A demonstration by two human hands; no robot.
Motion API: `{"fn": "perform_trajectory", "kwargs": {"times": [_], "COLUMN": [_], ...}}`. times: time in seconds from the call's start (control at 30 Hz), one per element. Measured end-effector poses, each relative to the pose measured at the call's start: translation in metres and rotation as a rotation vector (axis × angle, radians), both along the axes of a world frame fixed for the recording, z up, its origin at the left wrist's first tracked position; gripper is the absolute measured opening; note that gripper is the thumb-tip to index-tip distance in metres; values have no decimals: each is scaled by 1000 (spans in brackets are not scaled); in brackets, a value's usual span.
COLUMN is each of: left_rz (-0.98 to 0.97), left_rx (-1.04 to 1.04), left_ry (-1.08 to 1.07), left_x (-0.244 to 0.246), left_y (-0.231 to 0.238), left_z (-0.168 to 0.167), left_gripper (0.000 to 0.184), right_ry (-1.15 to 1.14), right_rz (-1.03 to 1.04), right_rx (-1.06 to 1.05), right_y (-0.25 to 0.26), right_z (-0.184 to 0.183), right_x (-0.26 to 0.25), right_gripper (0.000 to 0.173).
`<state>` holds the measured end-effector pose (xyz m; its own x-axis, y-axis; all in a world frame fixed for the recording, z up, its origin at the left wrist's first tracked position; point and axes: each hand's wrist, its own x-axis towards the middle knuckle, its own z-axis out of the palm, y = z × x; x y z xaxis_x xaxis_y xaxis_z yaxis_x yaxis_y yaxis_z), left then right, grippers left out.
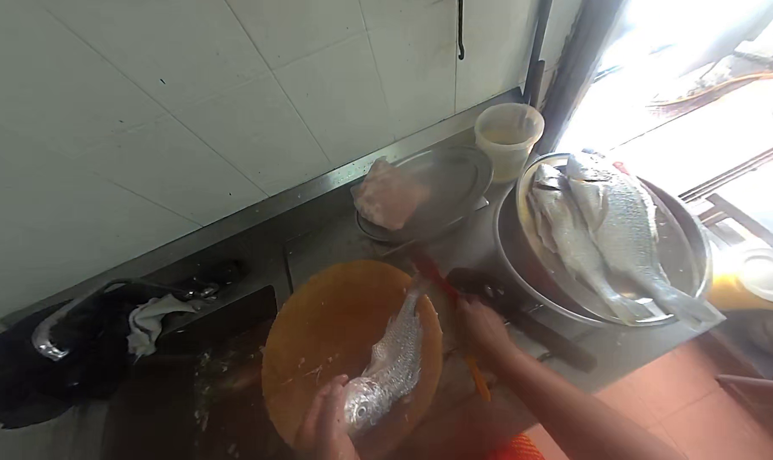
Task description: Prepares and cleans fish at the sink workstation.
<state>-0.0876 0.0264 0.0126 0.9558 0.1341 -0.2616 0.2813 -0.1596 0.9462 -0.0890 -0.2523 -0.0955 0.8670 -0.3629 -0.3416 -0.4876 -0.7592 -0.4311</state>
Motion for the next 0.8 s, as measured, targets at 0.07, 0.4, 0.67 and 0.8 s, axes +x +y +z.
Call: {"fn": "perform_trajectory", "kwargs": {"times": [0.07, 0.4, 0.67, 0.8], "left_rz": [78, 189, 328, 331], "left_rx": [-88, 63, 24, 74], "left_ry": [-110, -74, -39, -83], "left_x": [11, 19, 9, 8], "left_y": [0, 52, 22, 19], "left_z": [15, -42, -46, -48], "left_gripper": [28, 39, 43, 41], "right_ry": [-13, 63, 80, 214], "right_rz": [12, -287, 404, 464], "right_rx": [-43, 451, 568, 534], "right_y": [3, -16, 108, 122], "right_z": [-16, 30, 124, 114], "right_x": [20, -31, -85, -37], "right_gripper": [45, 37, 57, 49]}}
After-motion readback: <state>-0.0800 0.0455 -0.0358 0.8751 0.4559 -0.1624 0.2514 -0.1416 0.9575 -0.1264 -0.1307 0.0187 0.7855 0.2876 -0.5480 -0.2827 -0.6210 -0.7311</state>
